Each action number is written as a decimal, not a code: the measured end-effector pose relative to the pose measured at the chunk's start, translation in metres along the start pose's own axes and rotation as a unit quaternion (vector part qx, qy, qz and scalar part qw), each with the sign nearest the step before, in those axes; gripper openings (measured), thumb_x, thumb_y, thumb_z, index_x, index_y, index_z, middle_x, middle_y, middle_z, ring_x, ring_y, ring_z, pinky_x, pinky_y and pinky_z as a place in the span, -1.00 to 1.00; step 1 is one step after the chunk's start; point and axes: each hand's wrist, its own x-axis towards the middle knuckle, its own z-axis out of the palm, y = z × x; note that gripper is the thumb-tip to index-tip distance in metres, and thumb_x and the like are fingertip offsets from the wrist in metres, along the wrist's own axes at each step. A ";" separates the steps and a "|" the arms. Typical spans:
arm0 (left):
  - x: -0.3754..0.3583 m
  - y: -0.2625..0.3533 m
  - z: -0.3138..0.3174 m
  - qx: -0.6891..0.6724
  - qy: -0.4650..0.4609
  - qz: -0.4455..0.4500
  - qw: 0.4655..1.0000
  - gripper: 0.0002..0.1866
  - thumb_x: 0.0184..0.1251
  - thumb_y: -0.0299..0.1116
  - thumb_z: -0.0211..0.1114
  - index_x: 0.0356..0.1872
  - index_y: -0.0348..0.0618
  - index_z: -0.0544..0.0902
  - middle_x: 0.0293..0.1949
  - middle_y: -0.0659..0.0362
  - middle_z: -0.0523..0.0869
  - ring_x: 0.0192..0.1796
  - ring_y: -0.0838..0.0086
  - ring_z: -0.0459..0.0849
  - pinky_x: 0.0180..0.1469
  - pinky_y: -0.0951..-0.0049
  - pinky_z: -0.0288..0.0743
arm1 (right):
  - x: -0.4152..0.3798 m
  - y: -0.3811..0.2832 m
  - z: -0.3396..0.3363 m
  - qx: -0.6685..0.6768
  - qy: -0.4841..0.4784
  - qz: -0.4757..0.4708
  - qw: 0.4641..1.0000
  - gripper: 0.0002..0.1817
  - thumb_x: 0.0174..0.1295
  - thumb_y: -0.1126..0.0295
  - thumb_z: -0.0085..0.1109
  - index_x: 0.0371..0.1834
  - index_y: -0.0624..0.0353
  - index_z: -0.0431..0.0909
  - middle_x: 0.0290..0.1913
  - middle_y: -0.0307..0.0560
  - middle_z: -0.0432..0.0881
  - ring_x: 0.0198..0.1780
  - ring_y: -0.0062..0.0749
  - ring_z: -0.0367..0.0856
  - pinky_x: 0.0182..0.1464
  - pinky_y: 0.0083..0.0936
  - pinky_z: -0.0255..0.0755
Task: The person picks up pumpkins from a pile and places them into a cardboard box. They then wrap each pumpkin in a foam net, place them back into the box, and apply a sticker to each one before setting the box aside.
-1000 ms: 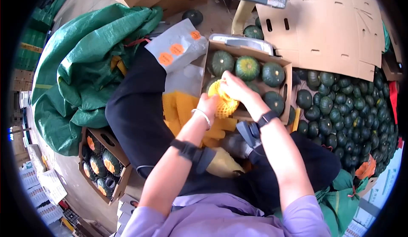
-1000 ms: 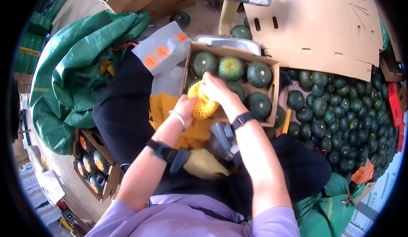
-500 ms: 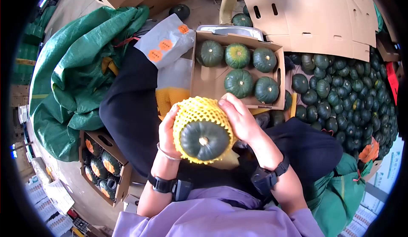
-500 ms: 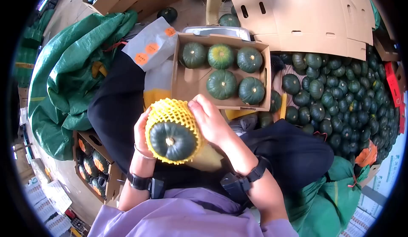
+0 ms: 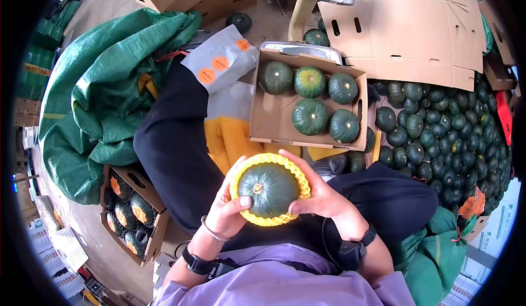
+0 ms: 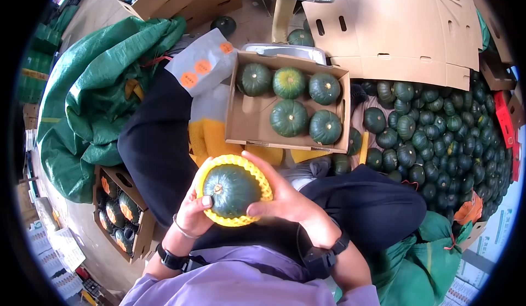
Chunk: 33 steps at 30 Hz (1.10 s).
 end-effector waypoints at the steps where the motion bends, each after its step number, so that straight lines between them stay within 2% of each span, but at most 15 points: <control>1: 0.000 0.000 0.005 0.034 0.008 0.024 0.999 0.02 -0.01 -0.55 0.48 0.49 -0.13 0.04 0.27 0.07 0.41 0.30 0.30 0.44 0.36 0.26 0.30 | -0.001 -0.005 0.005 -0.206 0.038 -0.057 0.976 0.03 -0.02 0.22 0.53 0.49 0.12 0.05 0.40 0.15 0.15 0.44 -0.09 0.12 0.45 -0.25 0.04; 4: 0.005 0.003 0.019 0.285 0.010 0.131 0.949 0.12 -0.04 -0.51 0.53 0.51 -0.15 -0.05 0.27 0.00 0.41 0.30 0.31 0.43 0.37 0.26 0.28 | 0.010 -0.015 0.028 -0.606 0.044 -0.168 0.776 0.02 -0.22 0.18 0.56 0.43 -0.18 0.22 0.42 0.33 -0.02 0.38 0.36 0.08 0.37 0.06 0.11; 6: 0.015 0.004 0.010 0.445 -0.006 0.172 0.879 0.24 -0.12 -0.47 0.60 0.51 -0.21 -0.16 0.28 -0.09 0.38 0.32 0.25 0.40 0.35 0.29 0.31 | 0.029 0.000 0.032 -0.607 0.072 -0.138 0.779 0.00 -0.26 0.22 0.55 0.40 -0.28 0.27 0.43 0.32 -0.07 0.36 0.43 0.07 0.29 0.19 0.19; 10: 0.034 0.010 0.005 0.382 0.042 0.181 0.905 0.22 -0.04 -0.53 0.52 0.52 -0.21 -0.25 0.20 -0.07 0.44 0.21 0.25 0.49 0.24 0.26 0.42 | 0.058 0.009 0.023 -0.602 0.074 -0.143 0.782 -0.08 -0.30 0.24 0.49 0.31 -0.39 0.35 0.41 0.22 0.04 0.25 0.45 0.21 0.07 0.29 0.38; 12: 0.049 0.023 -0.003 0.259 0.114 0.095 0.954 0.03 0.11 -0.46 0.42 0.51 -0.19 -0.10 0.17 -0.04 0.45 0.12 0.28 0.54 0.15 0.31 0.48 | 0.090 0.009 -0.003 -0.614 0.099 -0.186 0.760 -0.21 -0.25 0.22 0.46 0.21 -0.08 0.43 0.27 0.24 0.22 0.22 0.30 0.29 0.29 0.03 0.25; 14: 0.077 0.033 -0.045 0.412 0.143 0.111 0.893 -0.31 0.20 -0.41 0.31 0.38 -0.24 0.27 0.09 -0.01 0.53 0.01 0.35 0.58 0.05 0.40 0.50 | 0.127 -0.001 -0.027 -0.692 0.180 -0.032 0.699 -0.16 -0.29 0.17 0.51 0.22 -0.16 0.40 0.32 0.09 0.15 0.27 0.30 0.18 0.15 0.19 0.34; 15: 0.084 0.040 -0.044 0.600 0.121 0.092 0.786 -0.60 0.16 -0.39 0.27 0.04 -0.33 0.58 -0.07 -0.02 0.63 -0.05 0.29 0.64 0.02 0.38 0.52 | 0.147 0.008 -0.043 -0.771 0.184 0.007 0.610 -0.16 -0.26 0.20 0.52 0.24 -0.22 0.39 0.37 0.04 0.09 0.30 0.33 0.12 0.09 0.27 0.35; 17: 0.107 0.026 -0.045 0.787 0.011 -0.067 0.614 -0.73 0.18 -0.37 0.17 -0.17 -0.28 0.70 -0.21 -0.14 0.71 -0.13 0.14 0.71 -0.01 0.30 0.54 | 0.174 0.026 -0.052 -0.755 0.154 0.128 0.624 -0.12 -0.16 0.21 0.52 0.33 -0.27 0.29 0.41 0.12 0.02 0.34 0.39 0.07 0.14 0.30 0.32; 19: 0.139 -0.013 -0.037 0.869 -0.078 -0.273 0.405 -0.64 0.27 -0.29 0.14 0.02 -0.20 0.67 0.00 -0.15 0.67 0.10 0.09 0.63 0.16 0.24 0.46 | 0.180 0.040 -0.054 -0.713 0.152 0.140 0.670 -0.06 -0.10 0.19 0.49 0.41 -0.26 0.17 0.44 0.18 -0.04 0.37 0.45 0.02 0.15 0.36 0.29; 21: 0.161 -0.055 -0.058 0.922 -0.143 -0.224 0.282 -0.52 0.36 -0.26 0.02 0.29 -0.12 0.42 0.30 -0.12 0.36 0.36 0.12 0.33 0.33 0.15 0.25 | 0.161 0.052 -0.061 -0.701 0.175 0.064 0.689 -0.01 -0.06 0.17 0.48 0.46 -0.23 0.07 0.48 0.23 -0.11 0.40 0.49 -0.01 0.14 0.41 0.29; 25: 0.182 -0.103 -0.070 0.927 -0.089 -0.223 0.290 -0.41 0.49 -0.23 -0.23 0.53 0.13 0.03 0.54 -0.05 -0.07 0.55 0.04 -0.03 0.47 -0.09 -0.14 | 0.027 -0.047 -0.044 -0.604 0.080 0.060 0.791 -0.29 0.20 0.07 0.26 0.32 0.26 0.28 0.32 0.30 0.29 0.31 0.15 0.35 0.22 -0.18 0.40; 27: 0.191 -0.120 -0.096 0.945 -0.065 -0.187 0.261 -0.45 0.47 -0.28 -0.19 0.48 0.09 0.16 0.51 -0.06 0.07 0.50 -0.01 0.09 0.33 -0.08 0.21 | -0.075 -0.128 -0.026 -0.495 0.141 0.170 0.840 -0.39 0.21 0.22 0.29 0.29 0.20 0.37 0.29 0.11 0.37 0.18 -0.11 0.51 0.07 -0.42 0.49; 29: 0.206 -0.116 -0.104 0.918 -0.080 -0.264 0.284 -0.47 0.44 -0.33 -0.10 0.43 0.06 0.26 0.47 -0.07 0.16 0.47 -0.01 0.15 0.23 0.03 0.41 | -0.179 -0.192 -0.007 -0.505 0.188 0.319 0.780 -0.41 0.16 0.24 0.33 0.27 0.13 0.41 0.28 0.12 0.41 0.17 -0.11 0.54 -0.01 -0.34 0.53; 30: 0.212 -0.109 -0.102 0.896 -0.109 -0.336 0.271 -0.48 0.42 -0.35 -0.04 0.41 0.06 0.31 0.46 -0.07 0.19 0.46 -0.01 0.17 0.18 0.10 0.48 | -0.248 -0.195 -0.014 -0.674 0.037 0.284 0.680 -0.43 0.12 0.23 0.35 0.22 0.11 0.45 0.21 0.10 0.49 0.12 -0.06 0.57 -0.06 -0.29 0.56; 33: 0.189 -0.115 -0.102 0.946 -0.063 -0.177 0.266 -0.47 0.34 -0.34 0.13 0.35 -0.03 0.37 0.35 -0.05 0.38 0.41 0.04 0.30 0.27 0.15 0.42 | -0.293 -0.195 0.044 -0.581 0.007 0.568 0.583 -0.48 0.08 0.21 0.35 0.11 0.11 0.49 -0.02 0.00 0.60 -0.05 -0.06 0.61 -0.11 -0.25 0.55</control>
